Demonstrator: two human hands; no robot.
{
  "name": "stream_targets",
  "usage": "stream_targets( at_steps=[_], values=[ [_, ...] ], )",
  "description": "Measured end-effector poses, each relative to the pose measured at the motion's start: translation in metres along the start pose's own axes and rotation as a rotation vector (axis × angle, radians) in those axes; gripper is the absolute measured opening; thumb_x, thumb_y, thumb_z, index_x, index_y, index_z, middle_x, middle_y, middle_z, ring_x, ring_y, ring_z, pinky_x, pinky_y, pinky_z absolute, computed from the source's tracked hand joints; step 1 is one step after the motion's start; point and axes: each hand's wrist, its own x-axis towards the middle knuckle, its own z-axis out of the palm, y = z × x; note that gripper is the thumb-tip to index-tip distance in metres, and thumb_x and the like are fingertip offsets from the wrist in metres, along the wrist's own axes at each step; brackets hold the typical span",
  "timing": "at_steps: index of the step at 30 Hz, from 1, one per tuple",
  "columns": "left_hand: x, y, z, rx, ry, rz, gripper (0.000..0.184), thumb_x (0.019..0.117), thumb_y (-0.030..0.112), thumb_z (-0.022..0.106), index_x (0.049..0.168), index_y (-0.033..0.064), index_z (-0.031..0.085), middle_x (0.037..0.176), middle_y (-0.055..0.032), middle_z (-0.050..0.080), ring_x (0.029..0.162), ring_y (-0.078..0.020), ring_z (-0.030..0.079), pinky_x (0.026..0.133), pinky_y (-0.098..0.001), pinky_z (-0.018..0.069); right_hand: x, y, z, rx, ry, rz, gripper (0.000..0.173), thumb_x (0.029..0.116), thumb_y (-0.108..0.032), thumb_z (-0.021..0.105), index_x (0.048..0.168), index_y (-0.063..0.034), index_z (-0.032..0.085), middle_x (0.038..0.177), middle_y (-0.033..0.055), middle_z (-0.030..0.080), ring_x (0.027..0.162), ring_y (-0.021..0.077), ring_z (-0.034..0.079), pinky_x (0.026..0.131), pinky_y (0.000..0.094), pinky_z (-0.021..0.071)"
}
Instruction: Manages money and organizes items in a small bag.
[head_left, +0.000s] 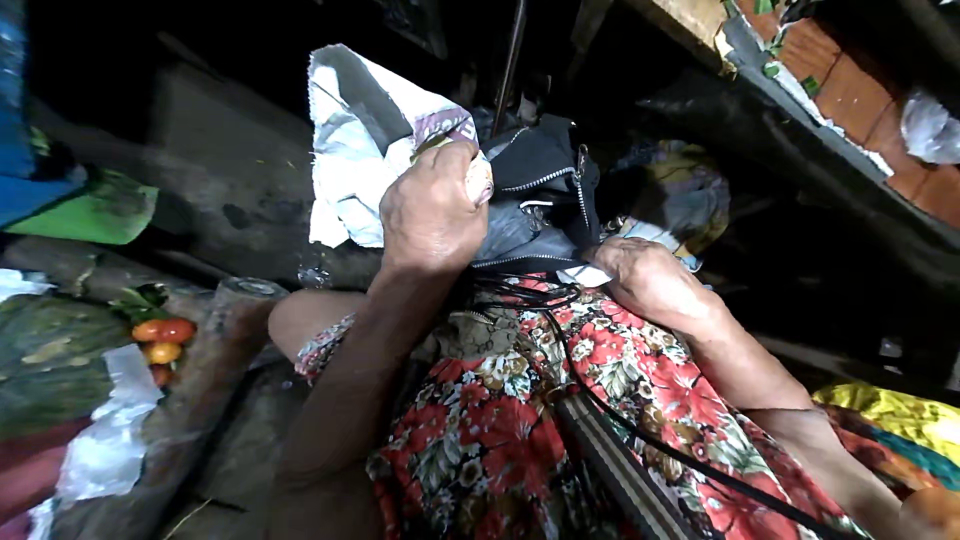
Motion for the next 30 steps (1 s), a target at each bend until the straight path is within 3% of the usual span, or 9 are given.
stream_targets(
  at_steps=[8, 16, 20, 23, 25, 27, 30],
  values=[
    [0.015, 0.011, 0.002, 0.072, -0.153, -0.054, 0.036, 0.0949, 0.017, 0.064, 0.128, 0.0033, 0.064, 0.12, -0.0243, 0.067, 0.109, -0.0454, 0.066, 0.085, -0.0662, 0.0505, 0.008, 0.01, 0.002, 0.062, 0.081, 0.062, 0.021, 0.0953, -0.005, 0.056, 0.106, -0.0041, 0.074, 0.099, 0.0122, 0.073, 0.096, 0.0269, 0.071, 0.086, 0.0455, 0.0583],
    [0.022, 0.013, -0.007, 0.084, -0.213, -0.026, 0.041, 0.0946, 0.025, 0.069, 0.129, 0.003, 0.063, 0.123, -0.0242, 0.066, 0.113, -0.0454, 0.065, 0.088, -0.0667, 0.0496, 0.018, 0.007, 0.0, 0.06, 0.114, -0.034, 0.02, 0.0963, -0.006, 0.056, 0.106, -0.0034, 0.073, 0.099, 0.0127, 0.073, 0.096, 0.0269, 0.071, 0.086, 0.0431, 0.0585],
    [0.013, 0.014, -0.011, -0.008, -0.049, 0.173, 0.053, 0.0966, 0.043, 0.065, 0.13, 0.002, 0.062, 0.119, -0.0228, 0.068, 0.108, -0.0411, 0.067, 0.089, -0.0592, 0.0516, 0.019, 0.007, 0.0, 0.057, 0.11, -0.053, 0.02, 0.0957, -0.005, 0.056, 0.105, -0.0031, 0.073, 0.098, 0.0127, 0.072, 0.094, 0.0268, 0.071, 0.085, 0.0428, 0.0583],
    [0.008, 0.019, -0.009, -0.061, 0.06, 0.37, 0.035, 0.0979, 0.025, 0.06, 0.122, -0.0001, 0.065, 0.113, -0.0222, 0.07, 0.106, -0.0401, 0.068, 0.09, -0.0545, 0.0534, 0.02, 0.003, 0.001, 0.027, 0.12, -0.068, 0.018, 0.0936, -0.004, 0.057, 0.103, -0.0034, 0.073, 0.095, 0.0124, 0.072, 0.092, 0.0262, 0.071, 0.084, 0.042, 0.0587],
    [0.007, 0.026, -0.011, -0.06, -0.075, 0.428, 0.025, 0.0972, 0.016, 0.057, 0.115, 0.0004, 0.066, 0.105, -0.021, 0.071, 0.1, -0.0398, 0.07, 0.084, -0.0557, 0.0552, 0.021, 0.0, 0.001, 0.019, 0.114, -0.07, 0.018, 0.0925, -0.003, 0.058, 0.102, -0.0028, 0.073, 0.095, 0.0133, 0.072, 0.093, 0.0275, 0.072, 0.084, 0.044, 0.0587],
    [0.01, 0.036, -0.013, 0.006, -0.346, 0.409, 0.018, 0.0981, 0.012, 0.058, 0.112, 0.0029, 0.066, 0.099, -0.0191, 0.069, 0.094, -0.0398, 0.069, 0.078, -0.0581, 0.0547, 0.021, -0.002, 0.001, 0.011, 0.11, -0.079, 0.017, 0.0909, -0.002, 0.058, 0.101, -0.0021, 0.072, 0.094, 0.0136, 0.072, 0.091, 0.0282, 0.072, 0.082, 0.0447, 0.0589],
    [0.018, 0.052, -0.01, 0.199, -0.701, 0.36, 0.016, 0.1056, 0.017, 0.053, 0.108, 0.0052, 0.063, 0.093, -0.016, 0.066, 0.091, -0.0377, 0.068, 0.077, -0.0551, 0.0535, 0.021, -0.003, 0.001, -0.002, 0.1, -0.09, 0.017, 0.0916, -0.003, 0.058, 0.101, -0.0025, 0.073, 0.095, 0.0135, 0.072, 0.092, 0.0286, 0.071, 0.083, 0.0449, 0.0584]
  ],
)
